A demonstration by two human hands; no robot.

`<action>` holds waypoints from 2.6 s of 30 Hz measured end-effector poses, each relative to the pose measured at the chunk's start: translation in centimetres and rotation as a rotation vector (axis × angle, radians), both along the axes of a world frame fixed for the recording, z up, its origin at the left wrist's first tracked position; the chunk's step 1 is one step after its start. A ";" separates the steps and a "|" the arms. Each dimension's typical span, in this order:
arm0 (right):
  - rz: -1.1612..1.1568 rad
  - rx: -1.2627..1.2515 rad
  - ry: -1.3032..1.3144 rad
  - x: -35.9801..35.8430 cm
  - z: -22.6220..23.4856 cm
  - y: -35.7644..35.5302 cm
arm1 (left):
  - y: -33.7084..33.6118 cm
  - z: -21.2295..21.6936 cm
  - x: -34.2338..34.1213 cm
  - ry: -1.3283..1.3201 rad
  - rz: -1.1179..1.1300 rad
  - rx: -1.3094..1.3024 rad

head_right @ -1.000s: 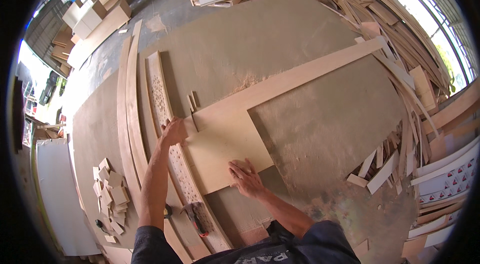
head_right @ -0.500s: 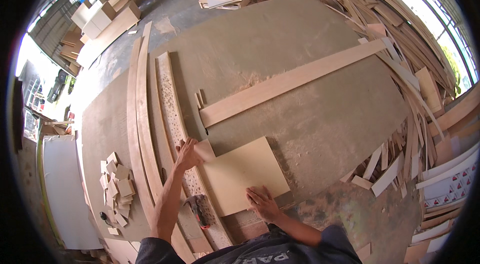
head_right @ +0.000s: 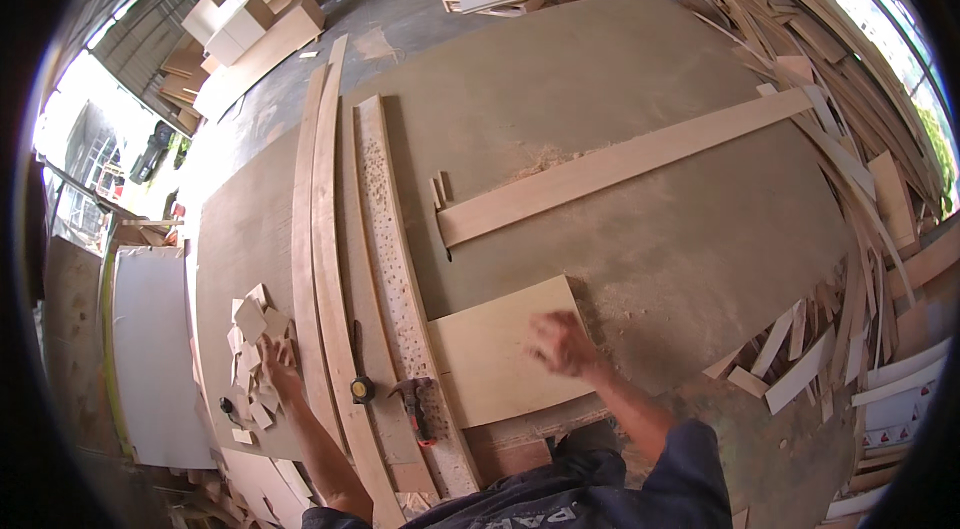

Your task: The person aligns a wooden board against a guide on a table, hammers a nail into a wooden joint, and then moves several boards around a workshop.

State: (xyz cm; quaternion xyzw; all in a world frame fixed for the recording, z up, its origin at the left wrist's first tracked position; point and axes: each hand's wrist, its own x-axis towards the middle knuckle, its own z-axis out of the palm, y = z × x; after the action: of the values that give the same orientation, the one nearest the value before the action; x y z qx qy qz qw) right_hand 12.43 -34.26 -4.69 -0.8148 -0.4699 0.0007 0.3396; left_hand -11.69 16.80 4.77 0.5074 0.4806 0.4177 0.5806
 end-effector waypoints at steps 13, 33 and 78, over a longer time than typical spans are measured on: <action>-0.342 -0.897 -0.102 27.9 0.7 7.9 | -10.9 -7.4 -8.9 0.390 -0.182 -0.131; -0.007 -0.756 -0.175 19.6 3.4 1.6 | -19.2 -3.7 2.5 0.528 -0.666 0.490; -0.190 -0.337 -0.131 12.0 -1.1 2.6 | -15.3 -8.9 18.3 1.137 -1.129 0.946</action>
State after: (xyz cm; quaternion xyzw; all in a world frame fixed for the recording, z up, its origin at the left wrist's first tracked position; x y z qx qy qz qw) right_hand 24.43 -31.69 -5.76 -0.8991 -0.4052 -0.0057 0.1655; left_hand 6.64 1.49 -4.10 0.9784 0.1543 -0.0854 0.1078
